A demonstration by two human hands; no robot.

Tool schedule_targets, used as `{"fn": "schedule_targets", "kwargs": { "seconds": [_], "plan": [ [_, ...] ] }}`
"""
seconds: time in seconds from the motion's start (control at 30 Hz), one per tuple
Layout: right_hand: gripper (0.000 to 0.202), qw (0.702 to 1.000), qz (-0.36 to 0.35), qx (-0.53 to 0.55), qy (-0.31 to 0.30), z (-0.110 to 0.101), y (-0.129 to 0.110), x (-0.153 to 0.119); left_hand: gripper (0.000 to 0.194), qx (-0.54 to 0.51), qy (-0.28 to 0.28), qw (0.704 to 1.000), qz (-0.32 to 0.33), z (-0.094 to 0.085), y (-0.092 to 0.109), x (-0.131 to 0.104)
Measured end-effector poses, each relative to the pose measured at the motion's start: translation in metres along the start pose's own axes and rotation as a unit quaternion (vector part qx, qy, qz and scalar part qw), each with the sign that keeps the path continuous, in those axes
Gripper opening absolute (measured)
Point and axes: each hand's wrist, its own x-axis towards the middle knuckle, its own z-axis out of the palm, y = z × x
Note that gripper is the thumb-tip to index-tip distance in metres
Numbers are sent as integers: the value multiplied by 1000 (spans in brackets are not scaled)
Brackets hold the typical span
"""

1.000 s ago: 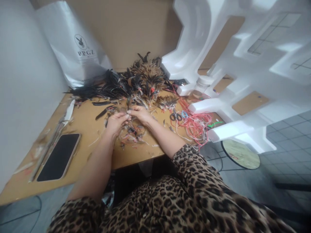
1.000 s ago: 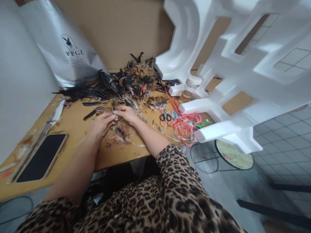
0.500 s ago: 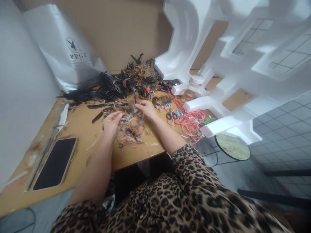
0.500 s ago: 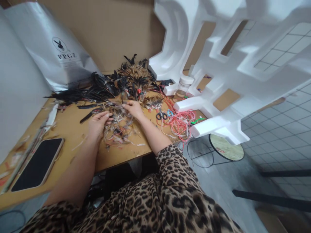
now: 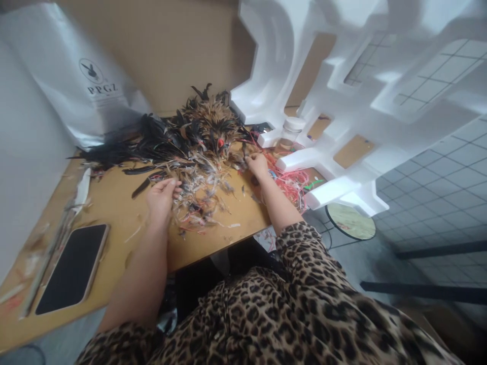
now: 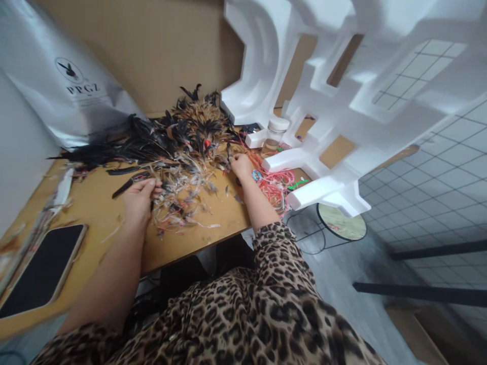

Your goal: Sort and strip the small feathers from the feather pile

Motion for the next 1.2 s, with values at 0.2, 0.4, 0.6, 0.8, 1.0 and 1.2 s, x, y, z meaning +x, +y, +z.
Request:
{"fn": "schedule_targets", "kwargs": {
  "seconds": [0.2, 0.4, 0.6, 0.8, 1.0, 1.2],
  "plan": [
    [22, 994, 22, -101, 37, 9, 0, -11, 22, 1, 14, 1000, 3, -3, -1, 3],
    [22, 993, -1, -111, 44, 11, -4, -16, 20, 12, 16, 1000, 0, -1, 2, 2],
    [26, 998, -27, -52, 29, 0, -15, -19, 18, 7, 43, 999, 4, -1, 6, 3],
    [31, 989, -131, 6, 68, -23, -51, -40, 19, -25, 69, 997, 3, -6, 10, 6],
    [20, 969, -231, 86, -18, -9, -98, -70, 18, -47, 87, 995, 12, -14, 12, 12],
    [15, 944, -258, 76, -193, 41, -124, -81, 18, -45, 97, 994, 18, -17, 13, 14]
  ]
}}
